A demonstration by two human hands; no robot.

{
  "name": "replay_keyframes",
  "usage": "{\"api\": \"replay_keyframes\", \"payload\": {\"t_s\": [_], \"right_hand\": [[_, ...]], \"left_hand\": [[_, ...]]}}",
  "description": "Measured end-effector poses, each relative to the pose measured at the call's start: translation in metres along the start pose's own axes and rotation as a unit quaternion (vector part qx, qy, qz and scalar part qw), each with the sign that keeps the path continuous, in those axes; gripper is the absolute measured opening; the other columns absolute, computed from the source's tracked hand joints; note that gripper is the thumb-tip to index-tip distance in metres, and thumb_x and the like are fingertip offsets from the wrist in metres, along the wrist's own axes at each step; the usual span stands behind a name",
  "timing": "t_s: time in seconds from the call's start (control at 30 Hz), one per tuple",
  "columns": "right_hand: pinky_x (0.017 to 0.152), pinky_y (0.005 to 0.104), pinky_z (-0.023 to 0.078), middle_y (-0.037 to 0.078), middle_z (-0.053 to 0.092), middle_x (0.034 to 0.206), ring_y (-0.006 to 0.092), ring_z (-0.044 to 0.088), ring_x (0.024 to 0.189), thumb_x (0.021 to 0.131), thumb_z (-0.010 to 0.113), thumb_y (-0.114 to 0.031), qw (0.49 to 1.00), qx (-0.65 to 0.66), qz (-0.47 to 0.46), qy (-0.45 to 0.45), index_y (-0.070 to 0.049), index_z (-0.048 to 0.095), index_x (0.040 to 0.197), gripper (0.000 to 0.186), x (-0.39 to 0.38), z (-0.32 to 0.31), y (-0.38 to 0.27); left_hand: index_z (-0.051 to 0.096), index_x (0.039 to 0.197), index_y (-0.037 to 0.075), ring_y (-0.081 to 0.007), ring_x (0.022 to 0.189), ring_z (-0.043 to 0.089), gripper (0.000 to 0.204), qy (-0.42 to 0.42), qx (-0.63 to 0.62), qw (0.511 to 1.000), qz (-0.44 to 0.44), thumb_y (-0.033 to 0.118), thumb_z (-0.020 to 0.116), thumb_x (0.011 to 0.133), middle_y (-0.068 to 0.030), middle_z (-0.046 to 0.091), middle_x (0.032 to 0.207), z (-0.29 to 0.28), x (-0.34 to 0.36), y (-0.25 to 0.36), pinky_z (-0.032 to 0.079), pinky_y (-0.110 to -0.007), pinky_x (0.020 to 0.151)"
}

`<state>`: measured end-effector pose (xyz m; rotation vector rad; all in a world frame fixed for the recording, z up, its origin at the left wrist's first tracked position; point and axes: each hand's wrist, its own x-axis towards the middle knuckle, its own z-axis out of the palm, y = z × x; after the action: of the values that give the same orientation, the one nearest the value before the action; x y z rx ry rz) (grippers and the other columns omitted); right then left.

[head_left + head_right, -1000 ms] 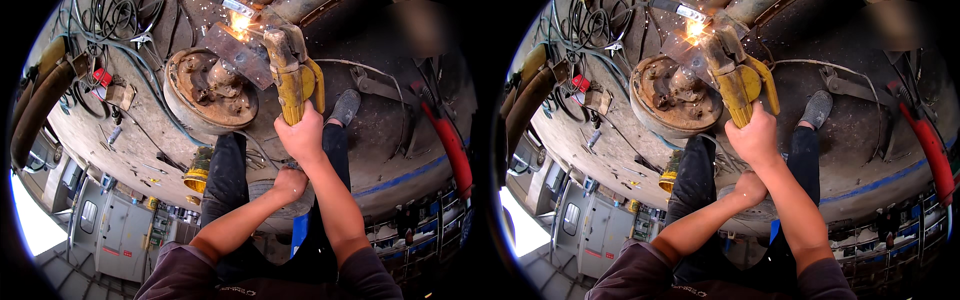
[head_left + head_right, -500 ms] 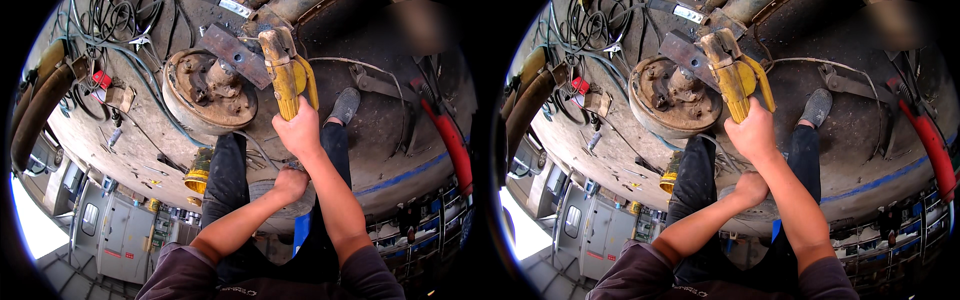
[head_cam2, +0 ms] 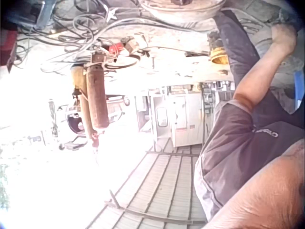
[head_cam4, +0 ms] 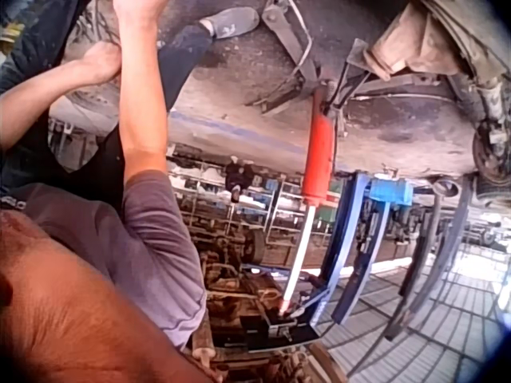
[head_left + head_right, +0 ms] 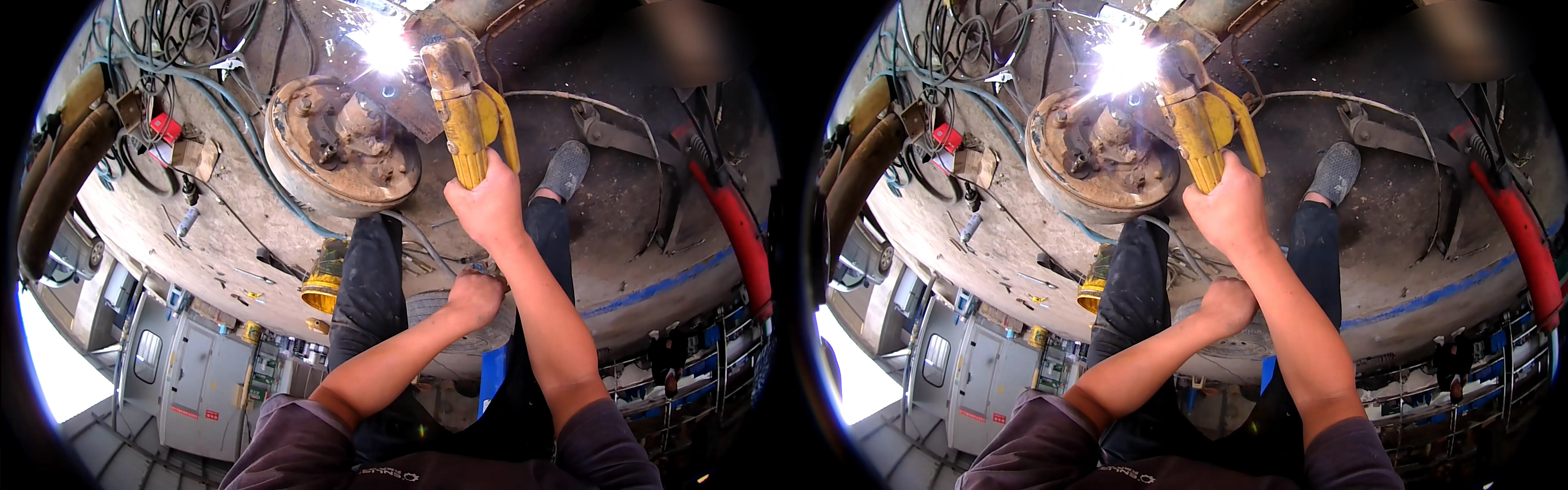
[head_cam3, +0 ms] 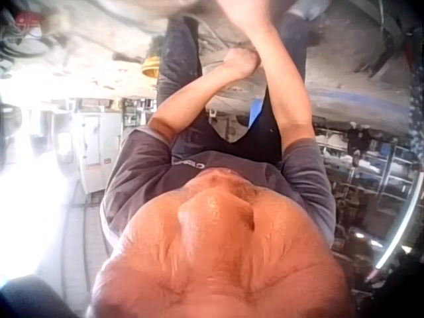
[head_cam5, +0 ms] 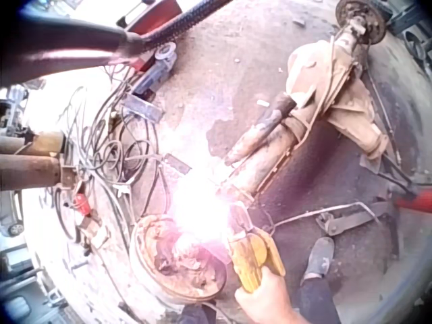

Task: The person sits on the floor of a workshop and uses a handheld welding torch to weld a metal plate attached to a circular metal component. The person holds the component steady with one hand while operating the torch with the other, creating bright sparks and smoke.

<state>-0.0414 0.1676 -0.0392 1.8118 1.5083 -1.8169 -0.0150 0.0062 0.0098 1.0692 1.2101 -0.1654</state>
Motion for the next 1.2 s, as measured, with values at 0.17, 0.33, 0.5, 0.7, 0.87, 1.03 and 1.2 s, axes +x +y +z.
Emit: {"api": "replay_keyframes", "payload": {"t_s": [0.17,0.33,0.5,0.7,0.87,1.03,1.2], "right_hand": [[0.083,0.045,0.056,0.03,0.071,0.093,0.0452,0.07,0.093,0.077,0.072,-0.015,1.0,0.002,0.003,0.007,0.006,0.063,0.116,0.044,0.0,0.003,0.002],[0.083,0.0451,0.057,0.029,0.072,0.093,0.0449,0.071,0.093,0.077,0.072,-0.015,1.0,-0.005,0.01,0.002,0.006,0.063,0.116,0.045,0.0,0.001,-0.001],[0.068,0.0364,0.053,0.014,0.065,0.074,0.0229,0.063,0.065,0.077,0.07,-0.01,0.999,-0.009,-0.031,0.04,0.003,0.061,0.099,0.028,0.0,0.007,0.008],[0.066,0.0345,0.053,0.01,0.064,0.073,0.0137,0.061,0.066,0.079,0.072,-0.011,0.994,0.055,-0.071,0.058,0.004,0.06,0.098,0.026,-0.014,0.0,0.003],[0.065,0.0341,0.052,0.009,0.063,0.072,0.0142,0.058,0.064,0.078,0.071,-0.01,0.996,0.051,-0.055,0.053,0.003,0.061,0.098,0.026,-0.009,0.001,0.01],[0.065,0.0343,0.052,0.009,0.063,0.072,0.0146,0.057,0.065,0.078,0.071,-0.009,0.997,0.036,-0.05,0.05,0.003,0.06,0.097,0.025,-0.006,0.005,0.016],[0.065,0.0347,0.051,0.01,0.062,0.072,0.0154,0.057,0.064,0.077,0.071,-0.009,0.997,0.053,-0.036,0.042,0.002,0.06,0.095,0.024,-0.005,0.008,0.013]], "left_hand": [[0.073,0.084,0.009,-0.0338,0.081,0.072,0.014,-0.008,0.005,1.0,0.003,0.015,0.06,0.084,-0.0148,0.074,0.084,0.0,0.0,0.0,0.051,-0.048,0.078],[0.073,0.086,0.009,-0.0336,0.083,0.072,0.014,-0.016,0.006,1.0,0.003,0.014,0.06,0.084,-0.0144,0.074,0.086,-0.003,0.0,0.001,0.051,-0.048,0.078],[0.075,0.096,0.011,-0.0325,0.091,0.073,0.021,-0.063,0.002,0.998,-0.015,0.012,0.057,0.087,-0.015,0.076,0.092,-0.017,-0.001,0.007,0.05,-0.047,0.089],[0.075,0.101,0.011,-0.0323,0.094,0.073,0.024,-0.071,0.004,0.997,-0.019,0.011,0.055,0.089,-0.0153,0.077,0.095,-0.014,0.001,0.006,0.05,-0.047,0.094],[0.072,0.09,0.008,-0.0348,0.084,0.072,0.017,-0.011,0.004,1.0,-0.004,0.016,0.058,0.086,-0.016,0.074,0.088,0.0,0.0,0.002,0.051,-0.049,0.079],[0.072,0.087,0.008,-0.0343,0.081,0.072,0.016,-0.004,-0.001,1.0,0.003,0.016,0.057,0.086,-0.0151,0.074,0.085,0.002,0.0,0.0,0.05,-0.049,0.078],[0.074,0.097,0.01,-0.0338,0.09,0.072,0.02,-0.071,0.008,0.997,-0.015,0.013,0.056,0.088,-0.0154,0.076,0.091,-0.016,0.001,0.006,0.05,-0.047,0.089]]}}
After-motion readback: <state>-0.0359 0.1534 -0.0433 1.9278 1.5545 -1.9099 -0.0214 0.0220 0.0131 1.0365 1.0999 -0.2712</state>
